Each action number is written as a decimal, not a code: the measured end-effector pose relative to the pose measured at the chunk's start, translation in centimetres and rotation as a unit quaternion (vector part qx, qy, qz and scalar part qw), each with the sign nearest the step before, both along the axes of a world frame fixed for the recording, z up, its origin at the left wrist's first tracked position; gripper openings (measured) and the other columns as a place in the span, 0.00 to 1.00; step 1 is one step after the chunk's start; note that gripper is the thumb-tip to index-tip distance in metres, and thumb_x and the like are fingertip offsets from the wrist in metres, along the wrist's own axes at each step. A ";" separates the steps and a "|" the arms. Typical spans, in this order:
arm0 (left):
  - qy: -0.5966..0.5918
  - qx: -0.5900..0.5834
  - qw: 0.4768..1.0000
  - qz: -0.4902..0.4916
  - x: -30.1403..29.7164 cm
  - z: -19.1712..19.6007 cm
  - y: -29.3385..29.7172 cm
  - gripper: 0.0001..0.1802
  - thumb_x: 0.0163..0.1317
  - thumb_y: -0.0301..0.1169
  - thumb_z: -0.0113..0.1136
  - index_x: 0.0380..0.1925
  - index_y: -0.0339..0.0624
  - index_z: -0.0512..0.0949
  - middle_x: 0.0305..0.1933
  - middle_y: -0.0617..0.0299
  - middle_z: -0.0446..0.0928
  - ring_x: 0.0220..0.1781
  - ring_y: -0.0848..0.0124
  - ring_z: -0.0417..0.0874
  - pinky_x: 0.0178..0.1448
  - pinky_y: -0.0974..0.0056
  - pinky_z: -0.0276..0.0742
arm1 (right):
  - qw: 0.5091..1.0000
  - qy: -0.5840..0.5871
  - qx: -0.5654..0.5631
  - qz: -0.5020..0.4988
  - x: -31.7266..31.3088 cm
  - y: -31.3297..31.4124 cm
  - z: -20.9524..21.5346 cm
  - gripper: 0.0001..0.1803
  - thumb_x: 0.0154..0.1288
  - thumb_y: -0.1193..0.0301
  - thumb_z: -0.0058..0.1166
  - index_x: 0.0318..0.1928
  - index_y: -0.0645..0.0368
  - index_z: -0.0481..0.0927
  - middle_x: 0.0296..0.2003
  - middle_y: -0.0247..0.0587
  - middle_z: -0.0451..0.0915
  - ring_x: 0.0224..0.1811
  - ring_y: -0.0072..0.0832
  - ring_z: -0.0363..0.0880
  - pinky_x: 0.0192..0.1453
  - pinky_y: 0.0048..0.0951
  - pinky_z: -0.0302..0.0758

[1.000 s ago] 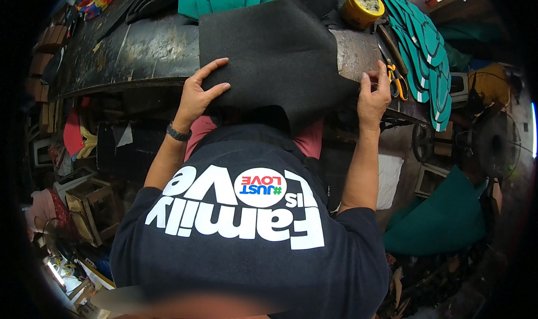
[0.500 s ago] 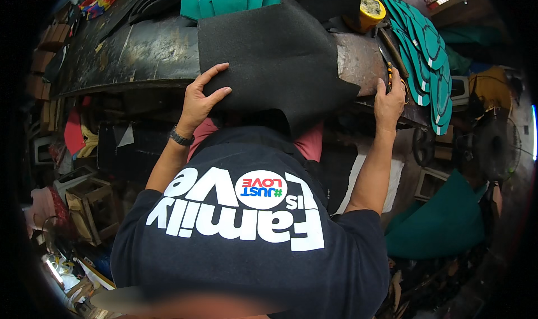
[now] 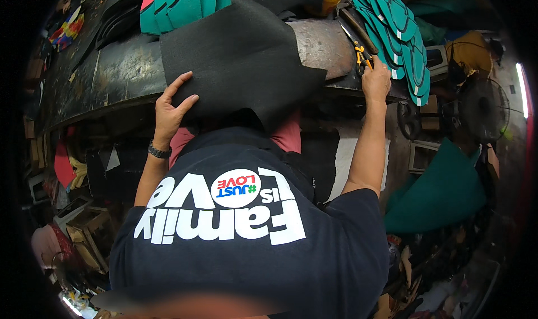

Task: The person rubs a black material on a stone block, then uses scissors to cut a larger black sheet into smaller pieces. The person also moves aside a stack of green cut pieces to access the workspace.

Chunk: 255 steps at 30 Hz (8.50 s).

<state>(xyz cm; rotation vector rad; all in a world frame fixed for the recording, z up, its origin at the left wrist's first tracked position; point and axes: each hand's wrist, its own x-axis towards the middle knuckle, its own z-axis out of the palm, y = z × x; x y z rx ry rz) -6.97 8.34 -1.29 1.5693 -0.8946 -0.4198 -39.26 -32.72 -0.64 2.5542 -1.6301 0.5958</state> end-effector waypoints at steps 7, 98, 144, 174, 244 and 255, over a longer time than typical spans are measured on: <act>0.020 -0.006 1.000 0.001 0.0 0.3 0.1 0.29 0.59 0.24 0.72 0.62 0.40 0.79 0.61 0.55 0.81 0.62 0.68 0.81 0.68 0.64 0.74 | 0.996 0.035 0.079 0.012 0.4 0.2 1.6 0.25 0.61 0.68 0.61 0.61 0.51 0.80 0.53 0.53 0.84 0.56 0.52 0.82 0.60 0.49 0.76; 0.055 -0.076 0.995 -0.038 -2.5 1.8 -0.2 0.39 0.56 0.24 0.75 0.69 0.37 0.72 0.70 0.54 0.74 0.70 0.68 0.74 0.75 0.64 0.67 | 0.590 -0.309 0.724 0.178 -0.2 25.0 5.0 0.34 0.66 0.58 0.67 0.65 0.62 0.71 0.25 0.32 0.76 0.22 0.18 0.74 0.27 0.19 0.73; 0.114 -0.087 0.988 -0.061 -1.2 2.0 1.3 0.41 0.56 0.23 0.74 0.71 0.39 0.70 0.73 0.56 0.71 0.75 0.67 0.69 0.79 0.62 0.60 | 0.617 -0.237 0.725 0.191 7.1 23.0 7.9 0.42 0.63 0.45 0.65 0.65 0.65 0.71 0.26 0.35 0.74 0.23 0.20 0.74 0.29 0.22 0.73; 0.137 -0.094 0.984 -0.067 -1.5 2.2 1.9 0.41 0.55 0.24 0.74 0.71 0.38 0.70 0.74 0.55 0.71 0.76 0.65 0.68 0.80 0.61 0.58 | 0.601 -0.273 0.720 0.214 9.6 22.5 7.3 0.23 0.70 0.52 0.60 0.50 0.56 0.72 0.28 0.34 0.75 0.23 0.19 0.75 0.28 0.20 0.73; 0.061 -0.106 0.992 0.034 -1.4 0.4 2.7 0.27 0.65 0.22 0.65 0.66 0.38 0.76 0.67 0.57 0.77 0.70 0.68 0.75 0.76 0.62 0.64 | 0.923 -0.326 0.016 0.206 12.3 1.8 10.1 0.31 0.61 0.79 0.64 0.65 0.55 0.74 0.38 0.38 0.87 0.41 0.26 0.87 0.47 0.28 0.81; 0.049 -0.219 0.971 -0.085 -3.5 3.9 -3.9 0.42 0.68 0.14 0.46 0.80 0.40 0.45 0.85 0.57 0.44 0.81 0.65 0.57 0.82 0.57 0.57 | 0.860 -0.381 0.146 0.307 15.9 8.7 1.8 0.31 0.59 0.79 0.67 0.64 0.58 0.76 0.32 0.33 0.82 0.31 0.15 0.77 0.38 0.21 0.75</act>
